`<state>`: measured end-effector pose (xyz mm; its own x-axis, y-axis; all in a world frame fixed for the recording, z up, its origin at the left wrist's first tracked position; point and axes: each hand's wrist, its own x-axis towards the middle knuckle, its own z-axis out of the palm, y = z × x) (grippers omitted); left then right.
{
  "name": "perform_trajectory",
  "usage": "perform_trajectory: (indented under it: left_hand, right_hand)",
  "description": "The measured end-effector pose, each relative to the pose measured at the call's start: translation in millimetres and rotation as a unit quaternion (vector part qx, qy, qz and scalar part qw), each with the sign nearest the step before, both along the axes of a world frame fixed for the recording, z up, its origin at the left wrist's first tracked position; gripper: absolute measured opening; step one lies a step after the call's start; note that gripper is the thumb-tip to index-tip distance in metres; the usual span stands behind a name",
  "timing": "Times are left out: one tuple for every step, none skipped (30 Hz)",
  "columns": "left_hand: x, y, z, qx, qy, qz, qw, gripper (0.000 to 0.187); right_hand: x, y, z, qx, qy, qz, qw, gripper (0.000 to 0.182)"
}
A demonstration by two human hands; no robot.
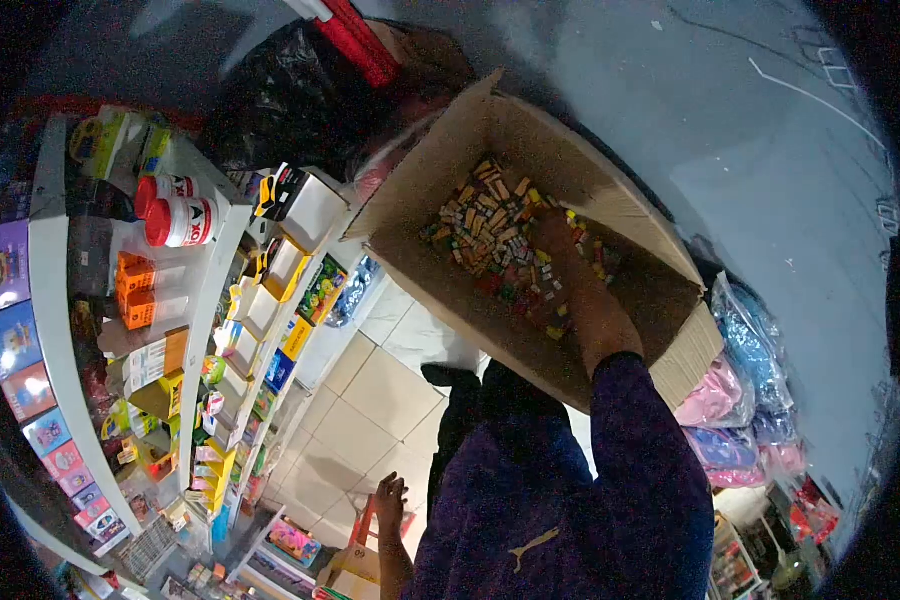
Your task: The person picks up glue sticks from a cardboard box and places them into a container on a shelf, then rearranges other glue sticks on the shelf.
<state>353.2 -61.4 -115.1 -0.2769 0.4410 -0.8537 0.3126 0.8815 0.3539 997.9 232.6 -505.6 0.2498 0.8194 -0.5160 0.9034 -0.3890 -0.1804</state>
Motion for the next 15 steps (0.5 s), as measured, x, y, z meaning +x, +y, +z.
perform_trajectory:
  left_hand:
    - [2.4, 4.6, -0.5, 0.003, 0.006, -0.006, 1.0, 0.044]
    - [6.9, 8.8, 2.9, 0.003, 0.013, -0.011, 1.0, 0.044]
    - [11.3, 13.0, 6.0, 0.012, 0.016, -0.036, 0.999, 0.044]
    - [13.6, 15.6, 6.6, 0.007, 0.012, -0.032, 0.999, 0.045]
    - [15.0, 18.1, 5.7, 0.003, 0.007, -0.028, 1.0, 0.045]
    - [16.0, 19.8, 5.9, 0.0, 0.002, -0.025, 1.0, 0.046]
    - [16.0, 19.4, 5.0, 0.002, 0.001, -0.026, 1.0, 0.046]
    - [15.8, 16.9, 3.3, 0.004, 0.001, -0.026, 1.0, 0.047]
    - [15.3, 15.4, 0.6, 0.007, -0.001, -0.025, 1.0, 0.047]
    - [14.8, 14.9, -0.3, 0.006, -0.009, -0.017, 1.0, 0.048]
    - [13.9, 13.5, -0.3, 0.004, -0.017, -0.009, 1.0, 0.049]
    - [12.7, 10.8, 0.6, 0.001, -0.024, -0.001, 1.0, 0.05]
    - [11.0, 7.8, -0.6, -0.002, -0.026, 0.004, 1.0, 0.051]
    - [9.7, 4.7, -1.9, -0.006, -0.027, 0.008, 1.0, 0.051]
    - [8.9, 1.8, -4.1, -0.01, -0.029, 0.012, 0.999, 0.052]
  right_hand:
    - [-0.2, -1.1, -6.4, 0.043, -0.028, 0.027, 0.998, 0.035]
    - [-3.9, -1.1, 4.6, 0.043, -0.029, 0.022, 0.998, 0.035]
    - [-6.6, -1.1, 16.2, 0.038, -0.025, 0.015, 0.999, 0.036]
    - [-9.3, -2.3, 28.2, 0.031, -0.019, 0.005, 0.999, 0.037]
    - [-11.2, -2.8, 34.2, 0.029, -0.014, -0.004, 0.999, 0.038]
    - [-13.0, -4.8, 41.3, 0.03, -0.013, -0.012, 0.999, 0.039]
    - [-15.3, -6.6, 48.8, 0.034, -0.012, -0.018, 0.999, 0.04]
    - [-18.8, -10.4, 53.8, 0.039, -0.015, -0.024, 0.999, 0.041]
    - [-20.5, -13.3, 59.2, 0.045, -0.019, -0.028, 0.998, 0.042]
    - [-23.3, -17.8, 63.1, 0.053, -0.023, -0.035, 0.998, 0.043]
    - [-24.5, -23.5, 67.6, 0.06, -0.029, -0.042, 0.997, 0.044]
    - [-27.2, -29.6, 71.9, 0.064, -0.034, -0.048, 0.996, 0.045]
    - [-28.4, -35.8, 74.4, 0.07, -0.036, -0.054, 0.995, 0.046]
    - [-28.7, -41.4, 76.9, 0.074, -0.037, -0.061, 0.995, 0.047]
    - [-27.8, -46.1, 79.1, 0.078, -0.039, -0.066, 0.994, 0.048]
